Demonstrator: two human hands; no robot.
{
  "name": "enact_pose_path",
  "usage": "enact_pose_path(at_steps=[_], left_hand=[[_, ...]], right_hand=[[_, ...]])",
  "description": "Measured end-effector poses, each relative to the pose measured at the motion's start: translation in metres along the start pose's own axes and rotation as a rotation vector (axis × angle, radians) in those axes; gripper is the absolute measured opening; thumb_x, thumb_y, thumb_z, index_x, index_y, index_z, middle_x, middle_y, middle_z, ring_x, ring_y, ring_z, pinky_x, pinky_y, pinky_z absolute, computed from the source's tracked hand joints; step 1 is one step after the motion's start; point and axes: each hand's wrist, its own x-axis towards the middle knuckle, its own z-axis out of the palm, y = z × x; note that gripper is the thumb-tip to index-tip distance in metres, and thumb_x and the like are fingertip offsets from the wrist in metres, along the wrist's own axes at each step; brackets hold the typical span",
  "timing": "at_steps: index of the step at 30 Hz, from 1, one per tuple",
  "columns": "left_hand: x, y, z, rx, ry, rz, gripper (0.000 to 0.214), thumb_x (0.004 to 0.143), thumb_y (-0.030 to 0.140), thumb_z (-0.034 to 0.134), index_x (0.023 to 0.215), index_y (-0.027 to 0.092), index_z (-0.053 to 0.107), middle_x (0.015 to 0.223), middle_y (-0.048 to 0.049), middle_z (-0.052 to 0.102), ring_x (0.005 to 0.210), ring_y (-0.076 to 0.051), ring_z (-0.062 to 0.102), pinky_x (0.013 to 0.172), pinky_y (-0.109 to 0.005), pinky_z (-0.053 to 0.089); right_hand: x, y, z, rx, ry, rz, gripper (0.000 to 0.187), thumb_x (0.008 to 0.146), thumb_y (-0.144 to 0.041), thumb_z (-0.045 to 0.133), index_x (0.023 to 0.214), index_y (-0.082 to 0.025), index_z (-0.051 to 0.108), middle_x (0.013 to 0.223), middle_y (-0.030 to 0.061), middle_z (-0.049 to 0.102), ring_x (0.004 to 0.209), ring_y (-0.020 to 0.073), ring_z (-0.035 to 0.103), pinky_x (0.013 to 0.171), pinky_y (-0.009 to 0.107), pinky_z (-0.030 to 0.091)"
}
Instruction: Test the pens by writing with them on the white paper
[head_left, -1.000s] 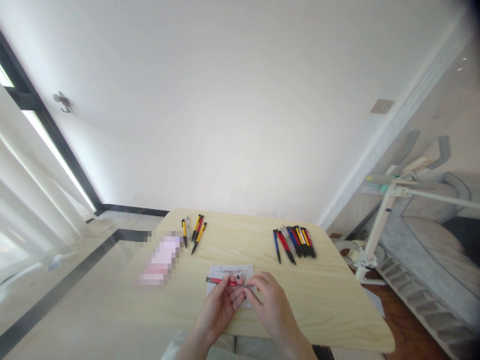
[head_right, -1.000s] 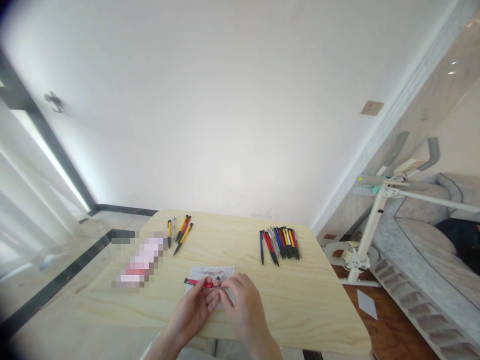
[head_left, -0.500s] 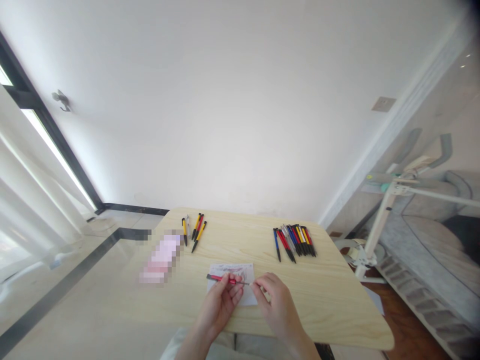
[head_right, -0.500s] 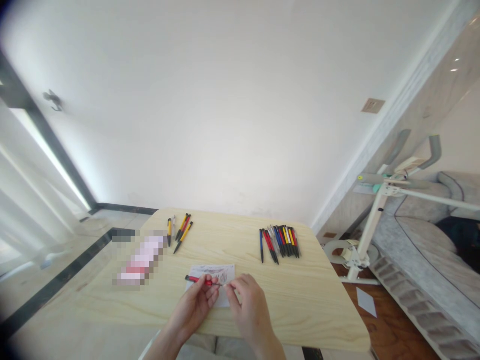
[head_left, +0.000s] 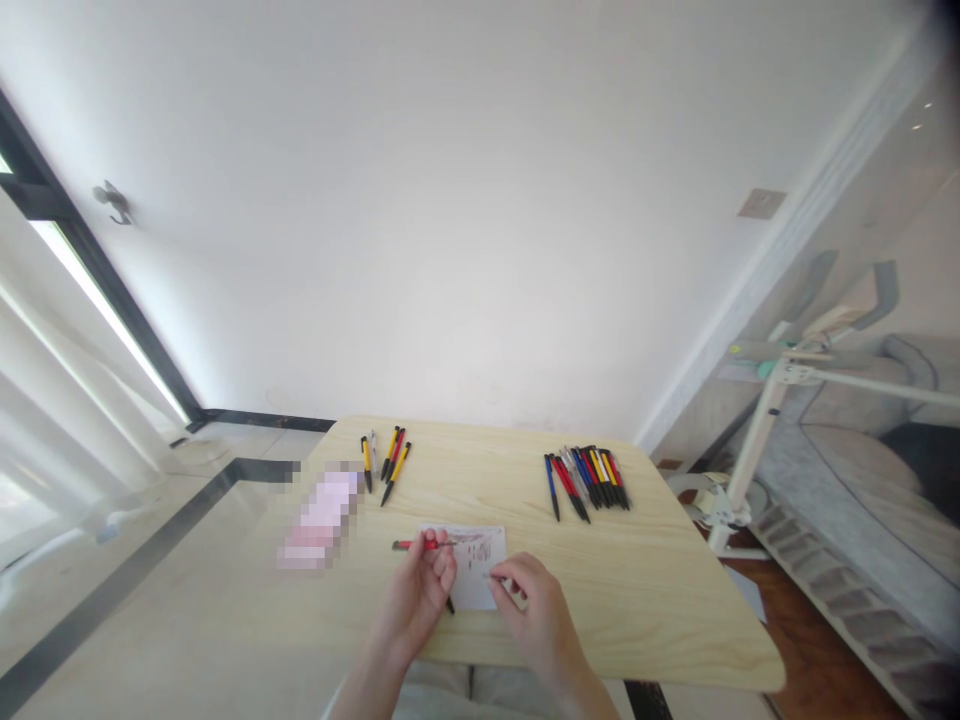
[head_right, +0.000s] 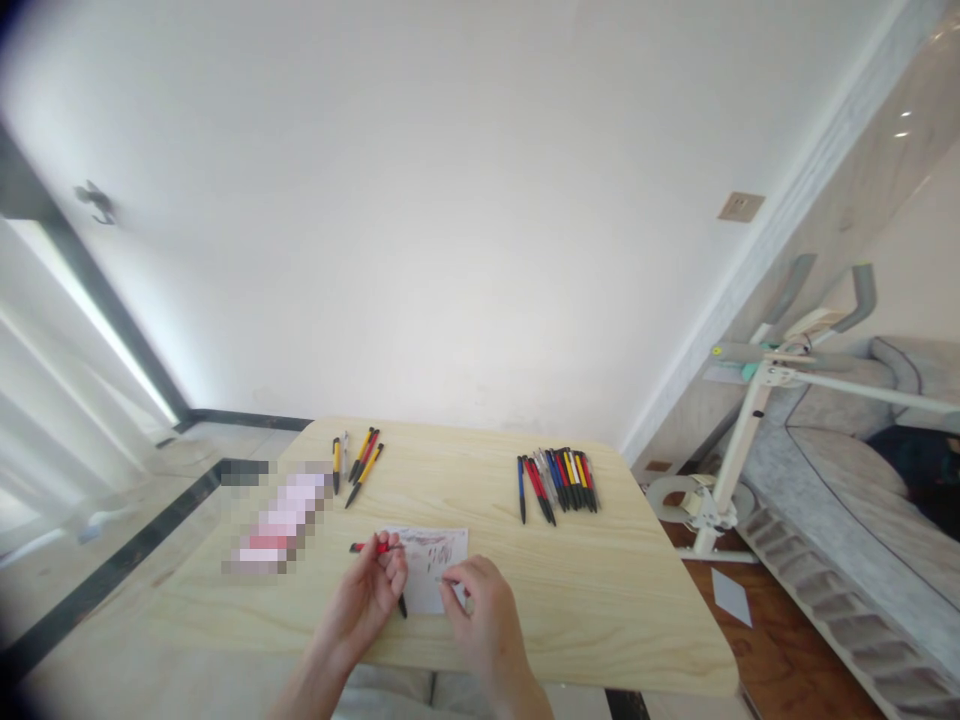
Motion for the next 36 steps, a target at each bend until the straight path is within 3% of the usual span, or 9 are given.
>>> enact_pose_path(at_steps=[5, 11, 18, 23, 25, 29, 32, 36], left_hand=[[0.003, 0.018, -0.001, 0.004, 0.084, 0.104, 0.016, 0.082, 0.014, 0.045, 0.073, 0.013, 0.059, 0.074, -0.0039, 0.064, 0.067, -0.010, 0.062, 0.063, -0.022, 0.052], [0.009, 0.016, -0.005, -0.005, 0.123, 0.100, 0.015, 0.082, 0.014, 0.046, 0.075, 0.013, 0.058, 0.076, -0.0052, 0.065, 0.070, -0.011, 0.062, 0.065, -0.023, 0.052], [0.007, 0.017, -0.006, -0.026, 0.083, 0.112, 0.017, 0.083, 0.015, 0.044, 0.073, 0.013, 0.059, 0.073, -0.0041, 0.064, 0.068, -0.011, 0.062, 0.063, -0.022, 0.051], [0.006, 0.017, -0.008, -0.071, 0.083, 0.143, 0.020, 0.083, 0.013, 0.043, 0.074, 0.013, 0.060, 0.073, -0.0047, 0.065, 0.069, -0.011, 0.062, 0.065, -0.021, 0.051], [0.006, 0.018, -0.008, -0.090, 0.081, 0.156, 0.021, 0.084, 0.013, 0.042, 0.074, 0.013, 0.061, 0.073, -0.0045, 0.066, 0.070, -0.010, 0.062, 0.066, -0.021, 0.051], [0.006, 0.020, -0.009, -0.093, 0.066, 0.181, 0.023, 0.084, 0.013, 0.040, 0.075, 0.013, 0.062, 0.074, -0.0042, 0.066, 0.070, -0.010, 0.063, 0.065, -0.021, 0.050], [0.007, 0.020, -0.010, -0.068, 0.056, 0.166, 0.023, 0.084, 0.014, 0.041, 0.074, 0.013, 0.061, 0.074, -0.0040, 0.066, 0.070, -0.012, 0.063, 0.065, -0.022, 0.051], [0.007, 0.018, -0.011, -0.044, 0.059, 0.138, 0.019, 0.083, 0.014, 0.044, 0.074, 0.014, 0.061, 0.076, -0.0044, 0.067, 0.073, -0.013, 0.063, 0.069, -0.026, 0.051]], right_hand=[[-0.001, -0.020, 0.027, -0.027, -0.105, -0.160, 0.015, 0.074, -0.011, 0.052, 0.076, -0.021, 0.062, 0.077, 0.0026, 0.062, 0.076, 0.0167, 0.053, 0.070, 0.028, 0.041], [-0.010, -0.027, 0.043, -0.006, -0.234, -0.301, 0.013, 0.071, -0.011, 0.057, 0.075, -0.022, 0.061, 0.081, -0.0017, 0.064, 0.081, 0.0140, 0.054, 0.077, 0.026, 0.039], [-0.009, -0.024, 0.031, -0.063, -0.227, -0.242, 0.012, 0.075, -0.011, 0.051, 0.075, -0.020, 0.060, 0.080, 0.0004, 0.064, 0.086, 0.0170, 0.052, 0.079, 0.030, 0.037], [-0.017, -0.032, 0.045, 0.023, -0.308, -0.329, 0.011, 0.072, -0.011, 0.053, 0.072, -0.021, 0.059, 0.085, -0.0005, 0.064, 0.085, 0.0160, 0.053, 0.080, 0.028, 0.037], [-0.020, -0.031, 0.047, 0.025, -0.287, -0.297, 0.012, 0.071, -0.010, 0.054, 0.072, -0.020, 0.059, 0.084, 0.0003, 0.064, 0.084, 0.0164, 0.053, 0.079, 0.027, 0.038], [-0.018, -0.023, 0.032, -0.001, -0.193, -0.178, 0.018, 0.075, -0.009, 0.048, 0.082, -0.020, 0.060, 0.082, 0.0019, 0.063, 0.083, 0.0160, 0.053, 0.078, 0.027, 0.039], [-0.012, -0.018, 0.018, -0.021, -0.199, -0.157, 0.017, 0.076, -0.009, 0.049, 0.083, -0.020, 0.059, 0.083, 0.0018, 0.063, 0.084, 0.0161, 0.053, 0.079, 0.028, 0.038], [-0.008, -0.017, 0.019, -0.053, -0.206, -0.139, 0.016, 0.076, -0.009, 0.051, 0.084, -0.020, 0.060, 0.084, 0.0017, 0.063, 0.093, 0.0176, 0.049, 0.084, 0.030, 0.034]])
